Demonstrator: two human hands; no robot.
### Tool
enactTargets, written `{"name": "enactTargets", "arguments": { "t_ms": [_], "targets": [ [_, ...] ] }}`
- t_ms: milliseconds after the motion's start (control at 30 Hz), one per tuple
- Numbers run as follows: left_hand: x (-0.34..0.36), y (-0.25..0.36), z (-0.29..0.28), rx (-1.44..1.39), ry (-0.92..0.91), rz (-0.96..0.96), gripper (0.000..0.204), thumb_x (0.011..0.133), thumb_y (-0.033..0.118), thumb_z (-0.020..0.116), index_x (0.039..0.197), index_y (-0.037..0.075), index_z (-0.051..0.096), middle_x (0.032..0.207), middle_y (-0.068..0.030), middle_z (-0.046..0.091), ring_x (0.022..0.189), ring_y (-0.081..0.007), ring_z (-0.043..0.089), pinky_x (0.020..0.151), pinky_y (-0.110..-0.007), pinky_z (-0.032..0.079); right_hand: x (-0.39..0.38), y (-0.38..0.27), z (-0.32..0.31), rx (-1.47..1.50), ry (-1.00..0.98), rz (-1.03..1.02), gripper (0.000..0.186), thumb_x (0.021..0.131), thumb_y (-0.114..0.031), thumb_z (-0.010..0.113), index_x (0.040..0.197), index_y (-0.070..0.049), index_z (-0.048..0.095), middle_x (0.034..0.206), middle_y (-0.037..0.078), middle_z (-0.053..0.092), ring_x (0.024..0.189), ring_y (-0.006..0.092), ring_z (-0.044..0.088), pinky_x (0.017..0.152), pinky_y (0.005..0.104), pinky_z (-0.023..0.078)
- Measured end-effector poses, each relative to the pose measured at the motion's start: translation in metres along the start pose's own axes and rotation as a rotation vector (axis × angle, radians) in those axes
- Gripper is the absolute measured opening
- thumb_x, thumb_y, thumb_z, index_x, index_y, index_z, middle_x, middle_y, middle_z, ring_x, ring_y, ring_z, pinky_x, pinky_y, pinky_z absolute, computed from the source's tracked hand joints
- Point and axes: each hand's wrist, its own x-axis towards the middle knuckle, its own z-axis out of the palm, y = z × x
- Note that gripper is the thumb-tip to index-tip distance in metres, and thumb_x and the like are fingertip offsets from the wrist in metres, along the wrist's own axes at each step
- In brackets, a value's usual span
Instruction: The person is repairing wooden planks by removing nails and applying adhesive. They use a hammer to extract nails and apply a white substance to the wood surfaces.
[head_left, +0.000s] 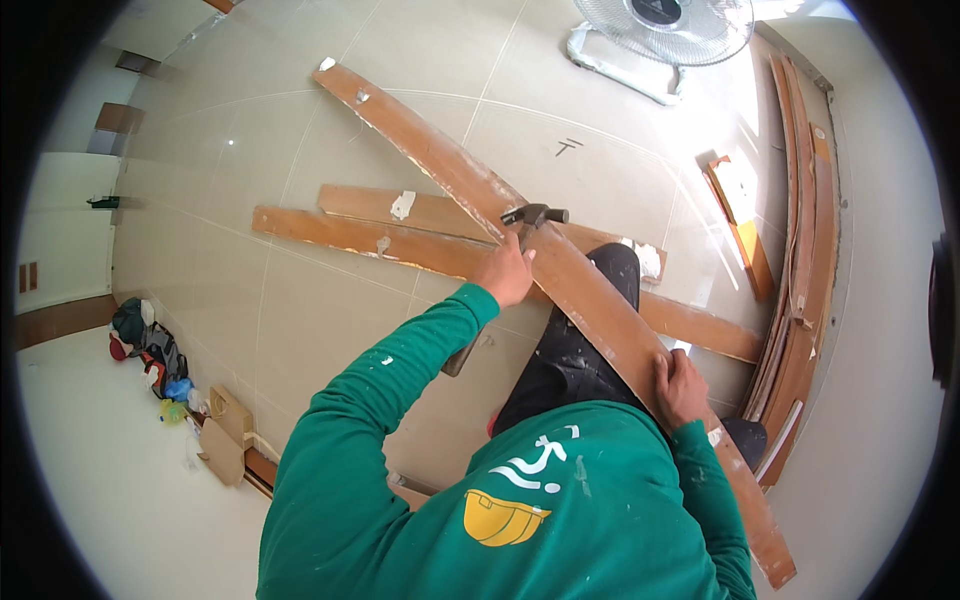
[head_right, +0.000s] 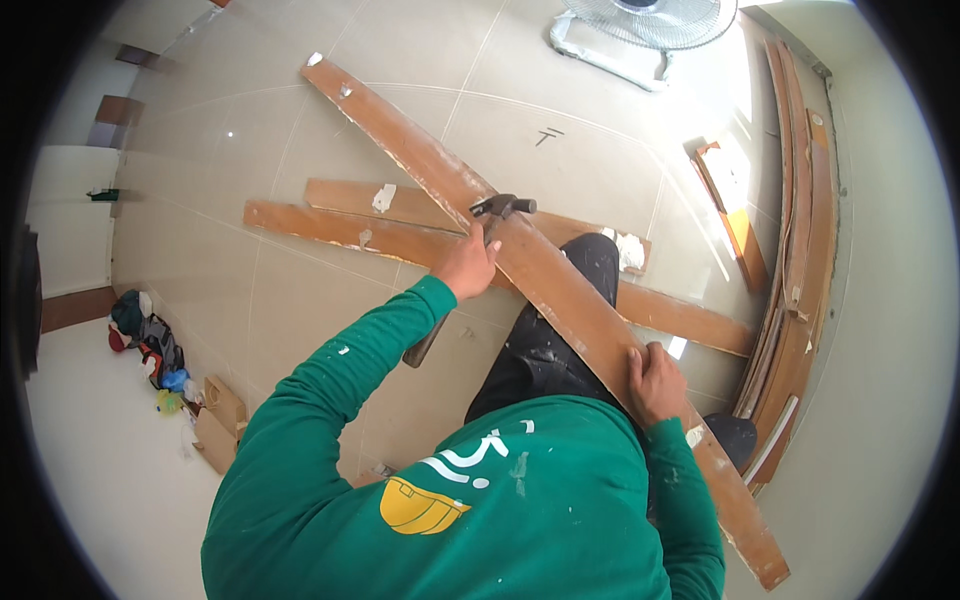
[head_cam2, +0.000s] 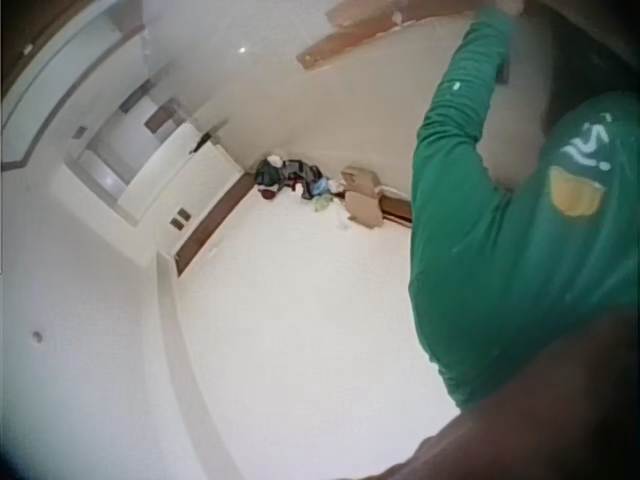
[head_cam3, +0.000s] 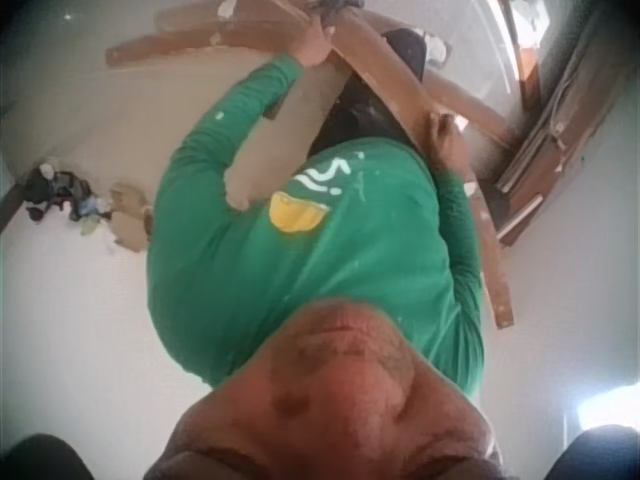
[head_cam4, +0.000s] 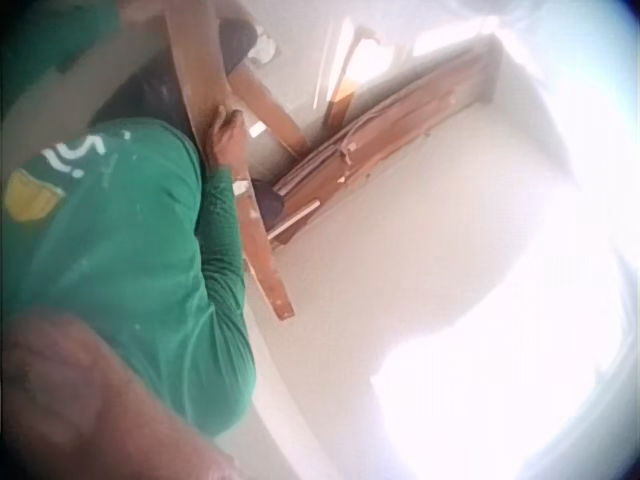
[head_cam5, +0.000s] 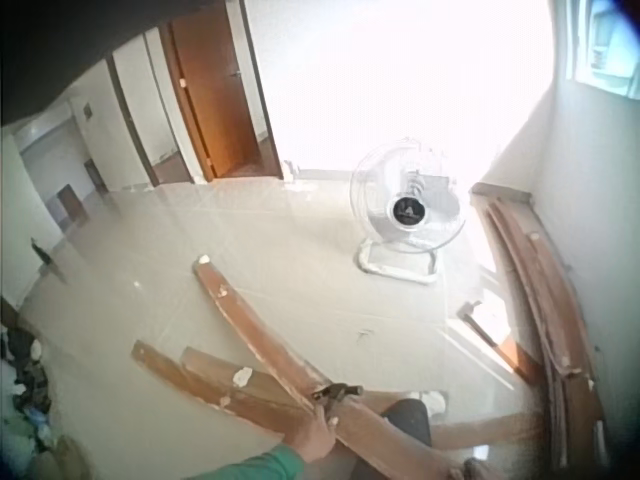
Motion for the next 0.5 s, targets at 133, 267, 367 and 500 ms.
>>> {"name": "enactTargets", "arguments": {
  "t_ms": [133,267,367,500],
  "targets": [
    [-0.001,0.001,0.023,0.078,0.152,-0.002,0.05,0.107,0.032,0.051,0.139,-0.005,0.041,0.095,-0.0364,0.07,0.092,-0.0544,0.068,0.082,-0.062,0.052,0.007,-0.005,0.004,-0.031,0.029,0.01,0.047,0.106,-0.051,0.052,0.097,-0.005,0.054,0.09,0.022,0.069,0.088,0.0449,0.067,0.074,0.0555,0.051],
    [-0.007,0.012,0.027,0.096,0.231,-0.021,0.049,0.107,0.031,0.051,0.139,-0.004,0.038,0.093,-0.0345,0.07,0.09,-0.0538,0.068,0.082,-0.061,0.052,0.007,0.002,0.009,-0.043,0.051,-0.01,0.048,0.105,-0.051,0.052,0.097,-0.005,0.055,0.088,0.022,0.069,0.085,0.0454,0.067,0.072,0.0561,0.051],
    [-0.005,0.012,0.035,0.082,0.241,-0.067,0.055,0.107,0.034,0.052,0.144,-0.005,0.038,0.102,-0.0333,0.07,0.097,-0.05,0.069,0.086,-0.059,0.053,0.007,0.001,0.006,-0.034,0.039,-0.007,0.048,0.105,-0.051,0.052,0.097,-0.005,0.055,0.088,0.023,0.07,0.085,0.0454,0.068,0.073,0.0561,0.051],
    [-0.007,0.017,0.043,0.086,0.252,-0.101,0.058,0.106,0.035,0.053,0.145,-0.006,0.04,0.106,-0.0335,0.069,0.102,-0.0489,0.069,0.088,-0.059,0.053,0.006,0.007,0.008,-0.059,0.069,-0.012,0.048,0.105,-0.052,0.052,0.097,-0.005,0.057,0.087,0.024,0.071,0.084,0.0456,0.069,0.073,0.0563,0.053]
  ]
}}
